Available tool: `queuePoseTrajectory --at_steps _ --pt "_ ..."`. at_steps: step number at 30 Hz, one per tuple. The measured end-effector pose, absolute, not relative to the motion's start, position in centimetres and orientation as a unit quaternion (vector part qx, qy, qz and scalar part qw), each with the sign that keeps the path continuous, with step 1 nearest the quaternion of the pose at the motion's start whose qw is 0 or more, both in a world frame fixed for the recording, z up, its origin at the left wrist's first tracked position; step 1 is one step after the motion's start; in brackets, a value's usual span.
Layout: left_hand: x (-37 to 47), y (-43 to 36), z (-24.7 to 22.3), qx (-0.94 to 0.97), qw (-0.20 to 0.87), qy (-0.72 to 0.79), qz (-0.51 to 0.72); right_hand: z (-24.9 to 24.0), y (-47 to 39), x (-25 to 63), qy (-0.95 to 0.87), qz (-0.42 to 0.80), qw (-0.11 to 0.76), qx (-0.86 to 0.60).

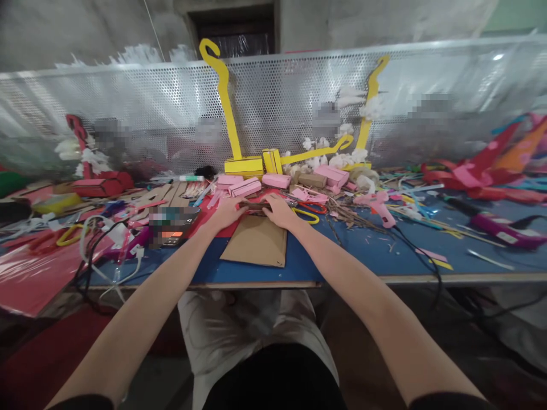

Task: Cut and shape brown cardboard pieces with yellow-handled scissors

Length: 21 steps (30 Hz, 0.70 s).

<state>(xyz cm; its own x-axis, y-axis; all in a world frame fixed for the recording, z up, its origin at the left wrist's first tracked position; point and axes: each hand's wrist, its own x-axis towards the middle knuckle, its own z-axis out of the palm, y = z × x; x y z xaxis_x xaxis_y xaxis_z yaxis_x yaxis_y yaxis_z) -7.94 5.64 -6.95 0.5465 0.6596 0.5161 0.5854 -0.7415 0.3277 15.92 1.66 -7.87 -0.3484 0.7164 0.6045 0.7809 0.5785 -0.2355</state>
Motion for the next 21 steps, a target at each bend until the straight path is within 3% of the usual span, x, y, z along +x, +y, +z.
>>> queuePoseTrajectory --at_steps 9,21 --pt "-7.7 5.3 -7.0 0.851 0.043 0.4 0.337 -8.0 2.1 16.2 -0.79 -0.05 0.38 -0.478" --pt "-7.8 5.2 -7.5 0.868 0.053 0.419 0.26 -8.5 1.8 16.4 -0.727 -0.045 0.468 -0.5"
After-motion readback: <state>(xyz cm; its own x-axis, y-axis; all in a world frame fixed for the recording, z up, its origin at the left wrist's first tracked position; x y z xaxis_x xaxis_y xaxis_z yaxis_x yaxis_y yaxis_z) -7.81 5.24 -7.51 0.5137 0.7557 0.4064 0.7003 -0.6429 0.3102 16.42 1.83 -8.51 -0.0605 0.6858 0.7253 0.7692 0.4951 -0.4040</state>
